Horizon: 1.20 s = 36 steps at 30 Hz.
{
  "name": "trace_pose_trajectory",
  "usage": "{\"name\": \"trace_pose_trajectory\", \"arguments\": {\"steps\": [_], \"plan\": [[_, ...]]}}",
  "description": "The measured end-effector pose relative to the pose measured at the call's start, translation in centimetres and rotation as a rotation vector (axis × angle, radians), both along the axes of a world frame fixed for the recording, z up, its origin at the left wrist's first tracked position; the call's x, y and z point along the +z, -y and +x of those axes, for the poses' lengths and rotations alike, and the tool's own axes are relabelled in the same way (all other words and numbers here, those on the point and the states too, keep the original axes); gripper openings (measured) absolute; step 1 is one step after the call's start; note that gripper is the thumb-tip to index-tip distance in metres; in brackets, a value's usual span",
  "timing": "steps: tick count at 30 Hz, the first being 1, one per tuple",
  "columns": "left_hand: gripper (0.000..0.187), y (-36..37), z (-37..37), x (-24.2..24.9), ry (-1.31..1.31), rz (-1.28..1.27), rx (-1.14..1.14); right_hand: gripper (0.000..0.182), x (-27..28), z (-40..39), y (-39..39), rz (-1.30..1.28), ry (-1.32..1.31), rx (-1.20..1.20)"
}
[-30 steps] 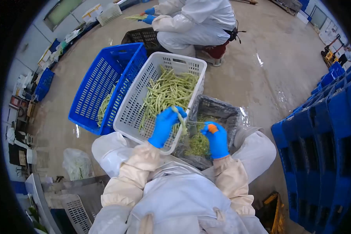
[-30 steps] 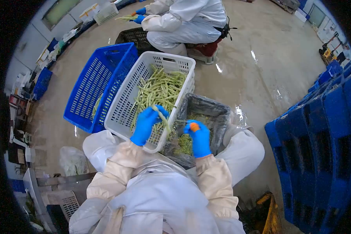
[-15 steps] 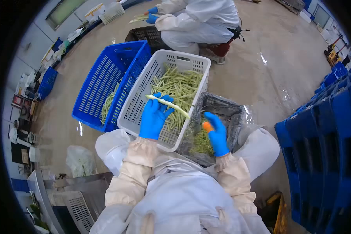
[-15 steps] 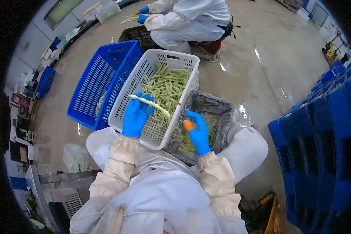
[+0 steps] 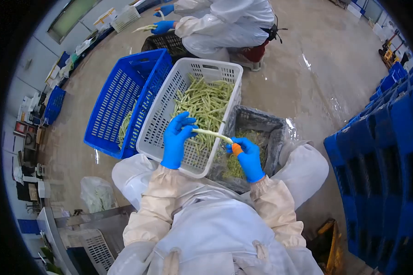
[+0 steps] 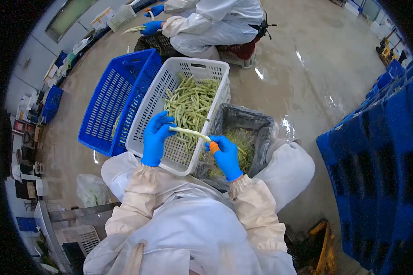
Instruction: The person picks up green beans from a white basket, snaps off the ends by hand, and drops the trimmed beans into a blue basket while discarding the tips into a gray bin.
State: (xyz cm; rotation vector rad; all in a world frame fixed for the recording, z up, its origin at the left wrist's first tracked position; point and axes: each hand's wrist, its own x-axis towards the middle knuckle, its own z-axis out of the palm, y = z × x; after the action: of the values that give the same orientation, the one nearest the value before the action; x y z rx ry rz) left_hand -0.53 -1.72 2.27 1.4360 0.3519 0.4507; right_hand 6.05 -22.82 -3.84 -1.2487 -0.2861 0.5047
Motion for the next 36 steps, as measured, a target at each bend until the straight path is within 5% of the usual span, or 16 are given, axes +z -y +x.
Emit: {"name": "trace_pose_trajectory", "arguments": {"steps": [1, 2, 4, 5, 6, 10, 13, 16, 18, 20, 21, 23, 26, 27, 29, 36], "plan": [[0.03, -0.6, -0.1, -0.4, -0.047, 0.321, -0.039, 0.02, -0.3, 0.0, -0.1, -0.039, 0.044, 0.001], [0.03, -0.7, -0.6, -0.7, -0.06, 0.322, -0.038, 0.02, -0.7, -0.2, -0.2, -0.077, 0.086, 0.004], [0.027, 0.0, -1.3, -0.5, -0.194, 1.223, -0.316, 0.017, -1.0, -0.4, -0.3, -0.12, 0.145, 0.011], [0.028, 0.3, -1.5, -2.1, -0.025, 1.293, -0.296, 0.015, -1.0, -0.5, -0.4, -0.163, 0.217, 0.013], [0.028, 0.8, -1.7, -3.1, -0.028, 1.294, -0.294, 0.015, -0.7, -0.5, -0.5, -0.16, 0.217, 0.016], [0.022, 4.0, -2.0, -6.3, -0.176, 0.593, -0.203, 0.015, 1.0, -0.4, -0.1, 0.124, -0.062, -0.066], [0.023, 6.0, -1.5, -6.9, -0.241, -0.397, -0.233, 0.015, 0.5, -0.4, -0.1, 0.122, -0.101, -0.04], [0.022, 5.3, -0.2, -5.0, -0.053, -0.602, -0.094, 0.015, -0.1, 0.1, 0.7, 0.115, -0.125, -0.119], [0.02, 2.5, 0.5, -4.0, -0.038, -0.578, -0.053, 0.015, -1.2, 1.7, 2.4, 0.162, -0.142, -0.213], [0.022, -0.7, 0.3, -4.8, 0.055, -0.456, -0.06, 0.021, -3.8, 4.2, 4.7, 0.066, -0.186, -0.595], [0.022, -0.9, 0.0, -4.0, 0.056, -0.453, -0.061, 0.021, -3.8, 4.4, 4.9, 0.069, -0.185, -0.595], [0.021, -0.5, -0.5, -2.1, -0.176, -0.004, -0.129, 0.025, -3.9, 4.5, 5.3, -0.466, 0.197, -0.396], [0.02, 1.6, -0.8, -3.3, -0.225, 0.118, -0.109, 0.03, -2.8, 2.8, 2.0, -0.304, 0.59, -0.305], [0.021, 1.9, -0.9, -3.9, -0.252, 0.145, -0.102, 0.03, -1.7, 2.1, 1.3, -0.306, 0.591, -0.305], [0.021, 2.4, -1.2, -4.8, -0.212, 0.25, -0.121, 0.031, 1.2, 1.0, 0.9, 0.051, 0.041, 0.026], [0.019, 3.8, -1.5, -4.3, -0.139, 0.732, -0.158, 0.026, 1.3, 0.9, 0.8, -0.006, 0.04, 0.055]]}}
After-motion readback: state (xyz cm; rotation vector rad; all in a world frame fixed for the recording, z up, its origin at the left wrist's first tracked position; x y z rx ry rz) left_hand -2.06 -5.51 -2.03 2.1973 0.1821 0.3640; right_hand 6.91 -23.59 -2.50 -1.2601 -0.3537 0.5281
